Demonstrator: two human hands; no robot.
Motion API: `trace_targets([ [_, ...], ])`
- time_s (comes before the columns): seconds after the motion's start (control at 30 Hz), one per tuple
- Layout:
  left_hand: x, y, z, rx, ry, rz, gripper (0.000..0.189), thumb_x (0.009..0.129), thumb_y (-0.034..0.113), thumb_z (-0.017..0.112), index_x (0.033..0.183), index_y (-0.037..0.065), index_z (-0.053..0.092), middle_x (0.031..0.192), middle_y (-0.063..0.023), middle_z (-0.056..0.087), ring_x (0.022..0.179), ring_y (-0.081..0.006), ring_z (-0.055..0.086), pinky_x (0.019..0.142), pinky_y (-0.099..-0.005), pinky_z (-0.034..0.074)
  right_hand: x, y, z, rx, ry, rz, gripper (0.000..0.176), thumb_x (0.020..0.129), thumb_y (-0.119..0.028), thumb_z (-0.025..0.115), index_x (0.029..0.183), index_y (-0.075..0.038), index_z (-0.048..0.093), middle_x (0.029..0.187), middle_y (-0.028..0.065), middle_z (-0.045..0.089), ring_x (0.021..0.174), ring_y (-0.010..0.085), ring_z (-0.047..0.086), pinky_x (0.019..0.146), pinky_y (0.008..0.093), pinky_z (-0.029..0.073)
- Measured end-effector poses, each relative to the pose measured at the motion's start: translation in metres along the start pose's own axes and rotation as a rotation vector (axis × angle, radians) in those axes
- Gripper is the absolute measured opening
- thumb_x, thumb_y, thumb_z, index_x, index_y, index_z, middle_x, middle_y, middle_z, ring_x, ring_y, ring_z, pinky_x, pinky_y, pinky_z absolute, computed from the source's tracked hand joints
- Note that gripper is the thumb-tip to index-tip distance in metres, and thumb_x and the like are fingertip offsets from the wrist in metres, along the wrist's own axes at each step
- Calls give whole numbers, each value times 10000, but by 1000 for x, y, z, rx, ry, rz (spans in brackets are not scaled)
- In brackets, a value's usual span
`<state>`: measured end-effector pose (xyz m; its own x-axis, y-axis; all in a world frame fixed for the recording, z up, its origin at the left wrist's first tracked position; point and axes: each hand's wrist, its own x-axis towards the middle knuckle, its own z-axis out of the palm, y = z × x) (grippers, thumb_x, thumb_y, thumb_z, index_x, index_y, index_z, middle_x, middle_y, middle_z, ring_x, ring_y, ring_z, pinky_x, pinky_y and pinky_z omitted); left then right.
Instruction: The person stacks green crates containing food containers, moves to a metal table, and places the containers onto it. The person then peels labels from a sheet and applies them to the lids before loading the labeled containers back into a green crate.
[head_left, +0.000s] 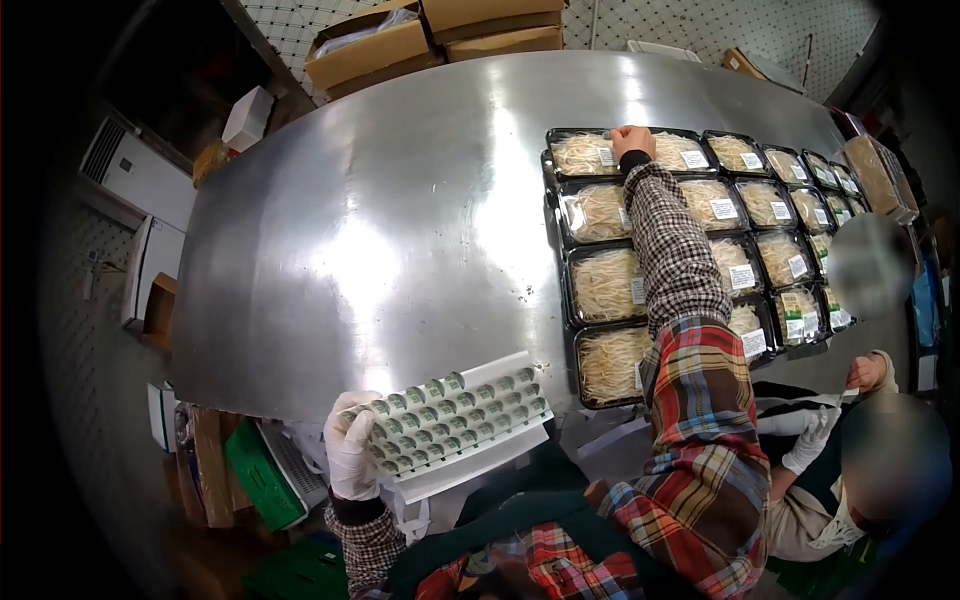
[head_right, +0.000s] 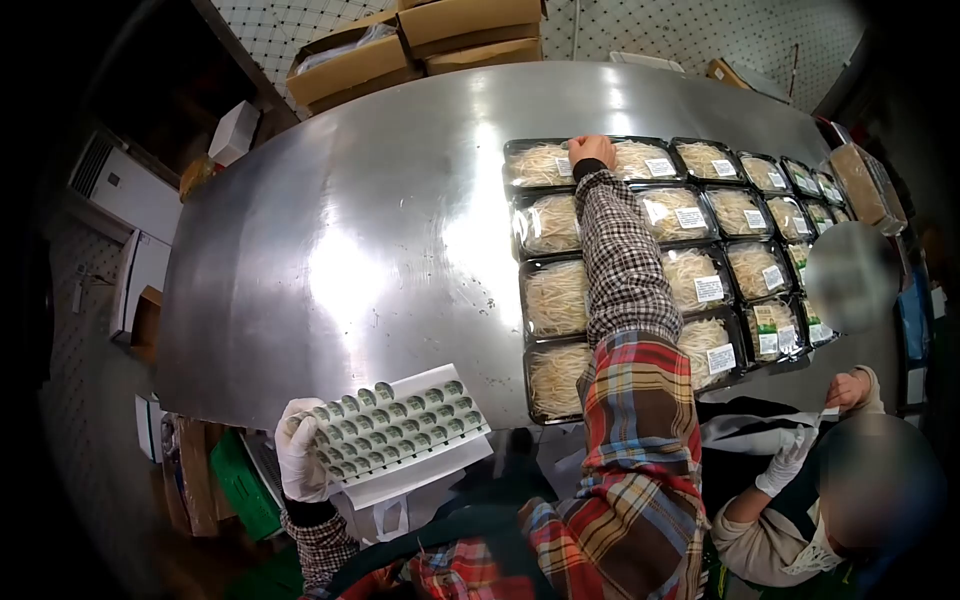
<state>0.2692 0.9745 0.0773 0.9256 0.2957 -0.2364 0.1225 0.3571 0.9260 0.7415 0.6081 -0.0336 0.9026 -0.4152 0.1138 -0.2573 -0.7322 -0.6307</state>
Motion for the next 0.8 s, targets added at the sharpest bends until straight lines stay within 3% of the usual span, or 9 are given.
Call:
trace_targets([
  [0.07, 2, 3, 12, 45, 26, -4, 185, 842, 103, 622, 990, 3, 572, 869, -67, 646, 778, -122, 616, 722, -254, 509, -7, -8, -1, -451, -43, -108, 193, 844, -267, 583, 971, -175, 696, 1090, 52, 597, 1039, 244, 538, 871, 434, 431],
  [0.13, 9, 7, 20, 103, 43, -15, 167, 850, 86, 604, 991, 1, 576, 875, -68, 647, 778, -115, 614, 720, -247, 504, -4, -3, 11, -554, 151, -227, 264, 830, -245, 591, 1061, -119, 614, 1079, 68, 591, 1030, 252, 553, 824, 432, 469],
  [0.2, 17, 9, 27, 135, 55, -8, 142, 869, 61, 567, 993, -2, 595, 870, -49, 647, 738, -83, 589, 673, -214, 478, -3, -9, 4, -599, 122, -211, 342, 827, -208, 596, 1156, -143, 526, 1115, 62, 558, 1065, 253, 528, 823, 438, 465],
  [0.27, 26, 13, 36, 257, 96, -31, 148, 879, 79, 570, 1000, 5, 612, 858, -22, 640, 690, -58, 549, 624, -194, 445, -18, -16, -5, -452, 108, -335, 258, 857, -182, 591, 1101, -106, 552, 1095, 81, 571, 1041, 249, 553, 832, 408, 467],
  [0.33, 33, 16, 44, 373, 61, 7, 157, 893, 91, 567, 1014, 9, 622, 845, 4, 628, 662, -42, 509, 601, -181, 412, -38, -32, -17, 119, -342, -461, 323, 824, -225, 668, 1106, -86, 596, 1043, 88, 617, 989, 231, 590, 844, 372, 486],
  [0.4, 35, 22, 56, 283, 42, 16, 158, 907, 99, 559, 1016, 5, 625, 823, 14, 615, 664, -33, 494, 615, -173, 404, -131, -82, -81, 631, -1013, -507, 429, 798, -244, 707, 1143, -24, 581, 1036, 111, 630, 975, 165, 591, 862, 297, 480],
  [0.47, 34, 25, 62, 272, 3, 61, 164, 918, 113, 556, 1015, -1, 625, 790, 22, 604, 675, -31, 492, 621, -172, 399, -201, -102, -122, 502, -1250, -842, 443, 788, -232, 723, 1160, -43, 574, 1031, 83, 625, 952, 157, 590, 838, 304, 489],
  [0.6, 31, 36, 75, 492, -42, 202, 175, 923, 145, 558, 965, -10, 628, 746, 15, 592, 658, -53, 504, 593, -190, 411, -278, -103, -159, 347, -882, -1186, 380, 783, -221, 718, 1118, -91, 594, 937, 65, 606, 856, 182, 589, 734, 320, 498],
  [0.8, 28, 32, 81, 415, -146, 252, 147, 920, 143, 568, 865, 13, 610, 718, 24, 596, 617, -40, 503, 579, -190, 410, -324, -77, -201, 233, -494, -1246, 268, 776, -227, 688, 1012, -125, 613, 872, 30, 563, 830, 203, 570, 749, 337, 429],
])
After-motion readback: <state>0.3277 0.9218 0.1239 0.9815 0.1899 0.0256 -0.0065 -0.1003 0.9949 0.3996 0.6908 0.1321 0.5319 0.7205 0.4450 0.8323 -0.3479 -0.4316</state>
